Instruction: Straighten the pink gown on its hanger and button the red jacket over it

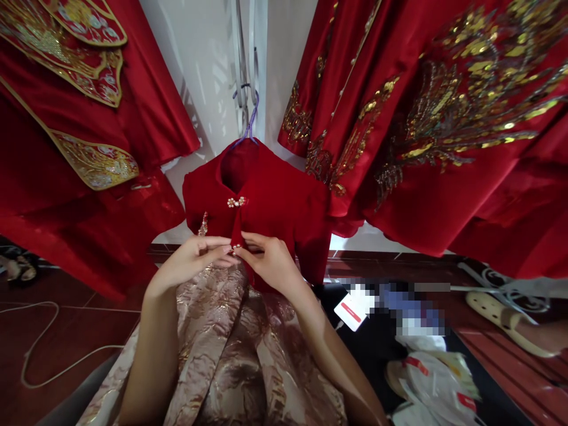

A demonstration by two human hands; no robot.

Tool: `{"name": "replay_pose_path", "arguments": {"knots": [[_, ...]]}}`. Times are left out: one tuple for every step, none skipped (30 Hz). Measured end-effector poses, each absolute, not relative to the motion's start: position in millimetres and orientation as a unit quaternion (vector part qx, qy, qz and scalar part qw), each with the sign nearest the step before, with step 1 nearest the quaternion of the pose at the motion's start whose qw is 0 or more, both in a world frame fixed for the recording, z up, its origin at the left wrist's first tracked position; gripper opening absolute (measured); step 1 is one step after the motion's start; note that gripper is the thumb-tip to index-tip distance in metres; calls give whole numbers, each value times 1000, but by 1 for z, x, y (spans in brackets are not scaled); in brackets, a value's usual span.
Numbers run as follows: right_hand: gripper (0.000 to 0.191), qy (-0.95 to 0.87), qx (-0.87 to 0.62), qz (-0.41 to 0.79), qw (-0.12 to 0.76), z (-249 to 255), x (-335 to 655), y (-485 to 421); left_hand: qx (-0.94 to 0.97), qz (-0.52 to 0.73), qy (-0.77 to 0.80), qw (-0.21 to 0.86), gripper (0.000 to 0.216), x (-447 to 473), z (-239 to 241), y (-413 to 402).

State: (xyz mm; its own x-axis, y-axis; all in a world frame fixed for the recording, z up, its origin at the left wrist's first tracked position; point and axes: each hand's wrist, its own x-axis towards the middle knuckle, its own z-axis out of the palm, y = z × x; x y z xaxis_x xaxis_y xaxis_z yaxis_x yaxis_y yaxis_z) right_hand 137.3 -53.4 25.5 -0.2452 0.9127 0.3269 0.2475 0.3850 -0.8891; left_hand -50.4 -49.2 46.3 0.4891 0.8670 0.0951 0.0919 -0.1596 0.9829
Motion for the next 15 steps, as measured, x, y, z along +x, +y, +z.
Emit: {"name": "replay_pose_path", "arguments": {"knots": [[35, -701, -413, 363, 454, 24, 137, -52, 668, 354, 368, 542, 21, -51, 44, -48], [32, -703, -412, 359, 455, 23, 137, -51, 661, 357, 380, 539, 20, -52, 42, -46], [29, -704, -415, 353, 456, 23, 137, -50, 654, 368, 393, 532, 18, -52, 39, -44], [27, -702, -422, 345, 458, 23, 137, -49, 648, 384, 405, 518, 16, -53, 37, -42], [26, -700, -431, 336, 459, 23, 137, -49, 645, 403, 418, 497, 16, -54, 34, -38], [24, -698, -440, 327, 460, 23, 138, -48, 645, 426, 431, 466, 15, -55, 30, -34], [24, -696, -448, 319, 461, 22, 139, -47, 645, 452, 444, 426, 15, -56, 27, -30], [24, -694, -454, 312, 464, 22, 140, -47, 643, 483, 459, 378, 16, -58, 22, -24], [25, -692, -458, 305, 468, 23, 141, -46, 633, 518, 475, 325, 17, -60, 17, -18], [26, -689, -460, 299, 474, 23, 142, -45, 616, 553, 489, 275, 21, -63, 12, -12], [28, -685, -461, 294, 481, 23, 143, -45, 593, 583, 501, 239, 28, -65, 6, -6], [31, -682, -460, 292, 489, 24, 144, -44, 570, 605, 509, 221, 35, -69, 0, 1], [34, -678, -458, 291, 496, 24, 145, -44, 550, 618, 515, 224, 41, -71, -6, 7], [36, -672, -457, 291, 505, 24, 145, -44, 536, 623, 516, 241, 43, -74, -12, 12], [38, -666, -455, 290, 515, 24, 145, -44, 528, 622, 513, 267, 43, -76, -16, 16]]}}
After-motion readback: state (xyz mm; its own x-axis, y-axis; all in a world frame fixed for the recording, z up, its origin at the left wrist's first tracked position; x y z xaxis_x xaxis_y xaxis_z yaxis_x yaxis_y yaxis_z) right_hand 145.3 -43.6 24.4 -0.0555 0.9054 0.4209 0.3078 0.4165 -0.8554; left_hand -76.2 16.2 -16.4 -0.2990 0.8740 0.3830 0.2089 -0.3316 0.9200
